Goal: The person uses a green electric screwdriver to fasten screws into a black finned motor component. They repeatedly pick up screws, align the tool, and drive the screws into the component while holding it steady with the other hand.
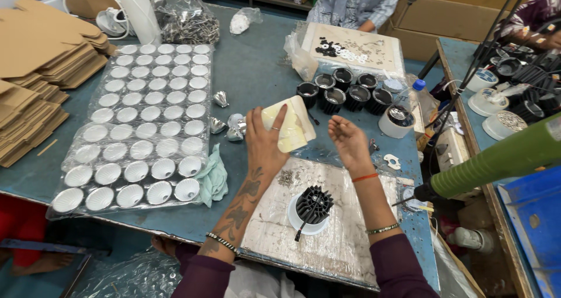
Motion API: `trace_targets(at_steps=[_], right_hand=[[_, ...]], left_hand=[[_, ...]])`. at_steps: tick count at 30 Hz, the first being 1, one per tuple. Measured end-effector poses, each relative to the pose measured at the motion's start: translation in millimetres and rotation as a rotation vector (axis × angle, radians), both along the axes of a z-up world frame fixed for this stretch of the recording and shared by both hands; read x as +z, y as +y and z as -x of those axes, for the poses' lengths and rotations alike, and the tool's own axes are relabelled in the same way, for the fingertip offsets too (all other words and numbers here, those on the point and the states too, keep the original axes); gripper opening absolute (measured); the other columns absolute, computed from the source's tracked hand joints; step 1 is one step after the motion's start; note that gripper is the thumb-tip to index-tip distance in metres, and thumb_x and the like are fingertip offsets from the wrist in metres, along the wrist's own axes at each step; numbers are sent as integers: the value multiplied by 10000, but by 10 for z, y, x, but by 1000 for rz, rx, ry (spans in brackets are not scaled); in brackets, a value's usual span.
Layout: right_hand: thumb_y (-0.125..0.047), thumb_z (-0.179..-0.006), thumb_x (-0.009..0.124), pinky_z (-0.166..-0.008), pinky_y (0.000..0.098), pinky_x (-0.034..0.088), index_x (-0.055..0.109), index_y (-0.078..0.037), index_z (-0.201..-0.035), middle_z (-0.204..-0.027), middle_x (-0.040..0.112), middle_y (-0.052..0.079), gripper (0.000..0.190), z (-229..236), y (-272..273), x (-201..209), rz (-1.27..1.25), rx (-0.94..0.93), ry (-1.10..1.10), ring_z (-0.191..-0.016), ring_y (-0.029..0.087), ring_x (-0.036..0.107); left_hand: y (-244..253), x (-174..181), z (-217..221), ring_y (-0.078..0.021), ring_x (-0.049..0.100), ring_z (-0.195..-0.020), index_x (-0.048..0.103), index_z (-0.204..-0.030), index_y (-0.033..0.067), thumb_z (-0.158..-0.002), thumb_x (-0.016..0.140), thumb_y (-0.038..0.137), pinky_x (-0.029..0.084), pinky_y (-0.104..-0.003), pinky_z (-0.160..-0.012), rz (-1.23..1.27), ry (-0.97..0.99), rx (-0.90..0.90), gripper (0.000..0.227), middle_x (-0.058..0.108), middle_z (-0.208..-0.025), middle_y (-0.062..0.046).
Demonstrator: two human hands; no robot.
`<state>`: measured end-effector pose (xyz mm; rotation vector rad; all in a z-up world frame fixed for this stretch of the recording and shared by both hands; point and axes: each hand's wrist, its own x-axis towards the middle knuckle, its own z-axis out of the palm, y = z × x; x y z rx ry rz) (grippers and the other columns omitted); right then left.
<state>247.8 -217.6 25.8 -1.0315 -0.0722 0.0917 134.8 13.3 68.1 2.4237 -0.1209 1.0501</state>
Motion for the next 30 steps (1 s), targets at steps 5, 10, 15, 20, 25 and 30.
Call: trace_targets(at_steps=[5,10,15,20,25,30], right_hand=[[-55,-960,634,-820,355,589,763,-13,-1091,-959,735,103,189,141,-208,-25,757,-128,-199,-837,201,694],[-91,-833,731,-769,381,570,802,-113,-1057,-978,740,106,237,447,-48,-86,1388,-53,-554,-785,263,710],[-97,-839,755,-799,427,549,792,-79,-913,-949,721,121,85,539,138,-55,1574,-132,-733,-859,324,692],[-116,-879,710,-846,390,576,740,-15,-942,-936,719,125,123,510,186,-141,1132,-118,-359,-874,288,700],[-132,-1037,495,-1012,396,553,536,94,-1204,-1155,648,229,284,379,221,-410,-208,83,437,-1160,340,660],[-223,-1067,381,-1010,444,562,513,51,-1287,-1222,604,200,376,218,244,-523,-431,94,336,-1139,320,616]], left_hand=[[42,8,8,-488,315,-1392,480,-1506,263,-571,888,124,379,-592,-1074,-33,86,0,1030,359,-1441,-263],[43,11,22,-472,318,-1402,487,-1506,258,-605,884,119,375,-600,-1082,-84,74,-20,994,368,-1447,-243],[25,16,23,-457,323,-1402,490,-1512,262,-625,868,121,359,-617,-1103,-138,66,-47,974,376,-1445,-237],[-38,41,-7,-448,337,-1401,483,-1519,263,-699,848,143,339,-653,-1092,-186,-16,-73,905,384,-1441,-245],[-202,35,-183,-378,359,-1448,457,-1571,314,-725,804,119,360,-631,-1120,-401,-40,4,935,403,-1497,-192],[-513,-17,-386,-373,376,-1418,419,-1561,304,-740,772,245,337,-704,-1110,-546,-131,-40,895,423,-1476,-213]])
